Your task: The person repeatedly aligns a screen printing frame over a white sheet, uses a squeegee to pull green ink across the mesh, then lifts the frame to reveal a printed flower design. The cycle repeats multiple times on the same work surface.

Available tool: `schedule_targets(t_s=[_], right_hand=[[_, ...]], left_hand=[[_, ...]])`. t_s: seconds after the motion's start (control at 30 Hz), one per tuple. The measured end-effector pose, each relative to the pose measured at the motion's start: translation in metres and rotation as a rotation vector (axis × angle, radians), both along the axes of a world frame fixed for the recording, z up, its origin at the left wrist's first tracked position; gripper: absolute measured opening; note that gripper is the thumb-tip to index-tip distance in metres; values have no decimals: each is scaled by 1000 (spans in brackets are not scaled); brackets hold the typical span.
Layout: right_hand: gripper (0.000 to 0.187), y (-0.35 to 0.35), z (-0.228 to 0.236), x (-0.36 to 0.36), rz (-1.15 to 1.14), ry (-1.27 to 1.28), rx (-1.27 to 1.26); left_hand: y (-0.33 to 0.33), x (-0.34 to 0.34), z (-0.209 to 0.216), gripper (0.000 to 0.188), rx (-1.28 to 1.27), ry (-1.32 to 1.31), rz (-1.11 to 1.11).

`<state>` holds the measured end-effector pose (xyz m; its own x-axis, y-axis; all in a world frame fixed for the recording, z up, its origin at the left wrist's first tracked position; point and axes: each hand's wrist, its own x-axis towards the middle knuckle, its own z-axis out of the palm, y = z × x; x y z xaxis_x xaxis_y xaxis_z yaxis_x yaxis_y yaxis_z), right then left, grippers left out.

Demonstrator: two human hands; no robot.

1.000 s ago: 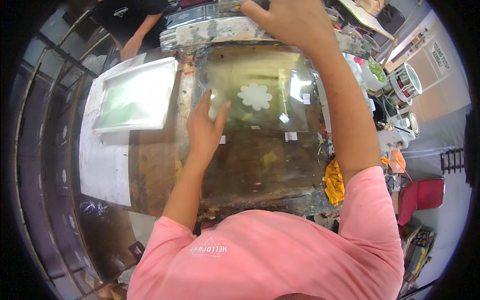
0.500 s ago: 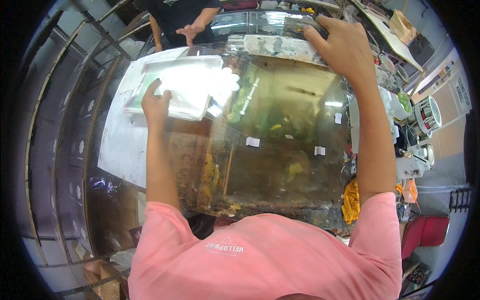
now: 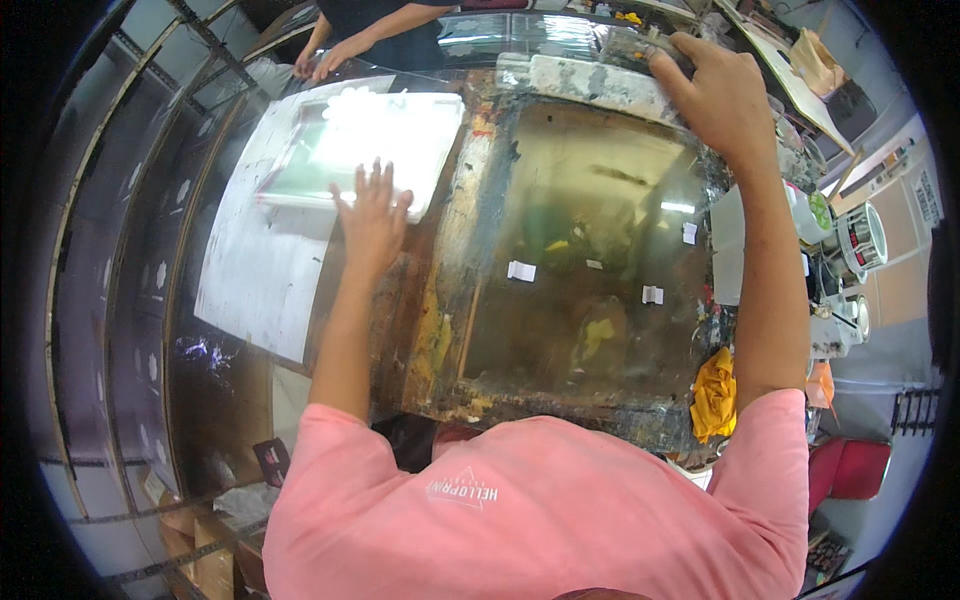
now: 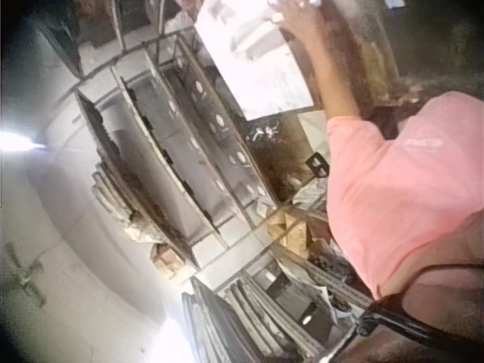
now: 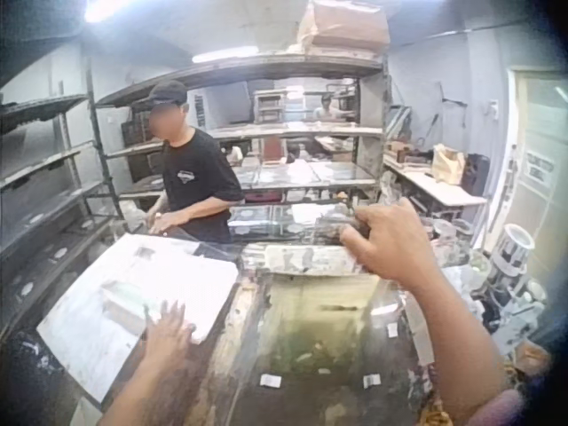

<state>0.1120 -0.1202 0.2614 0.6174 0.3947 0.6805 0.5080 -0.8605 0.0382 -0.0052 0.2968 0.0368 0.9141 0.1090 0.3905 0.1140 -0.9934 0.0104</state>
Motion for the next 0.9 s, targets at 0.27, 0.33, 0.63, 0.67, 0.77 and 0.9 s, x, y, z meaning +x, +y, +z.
schedule_targets(t_s=[0.27, 0.33, 0.63, 0.67, 0.77, 0.9], right_hand=[[53, 7, -6, -13, 31, 8, 48], [53, 7, -2, -18, 2, 60, 20], [57, 4, -2, -10, -1, 21, 8], [54, 6, -3, -9, 8, 25, 28], [53, 8, 4, -13, 7, 42, 58], [55, 10, 1, -16, 18, 53, 46]], left_hand=[[11, 13, -9, 54, -114, 131, 71], [27, 24, -1, 52, -263, 146, 112], [-101, 11, 54, 50, -188, 101, -331], [-125, 9, 51, 52, -198, 261, -326], [-187, -6, 3, 81, -167, 366, -459], [-243, -16, -29, 115, -119, 403, -601]])
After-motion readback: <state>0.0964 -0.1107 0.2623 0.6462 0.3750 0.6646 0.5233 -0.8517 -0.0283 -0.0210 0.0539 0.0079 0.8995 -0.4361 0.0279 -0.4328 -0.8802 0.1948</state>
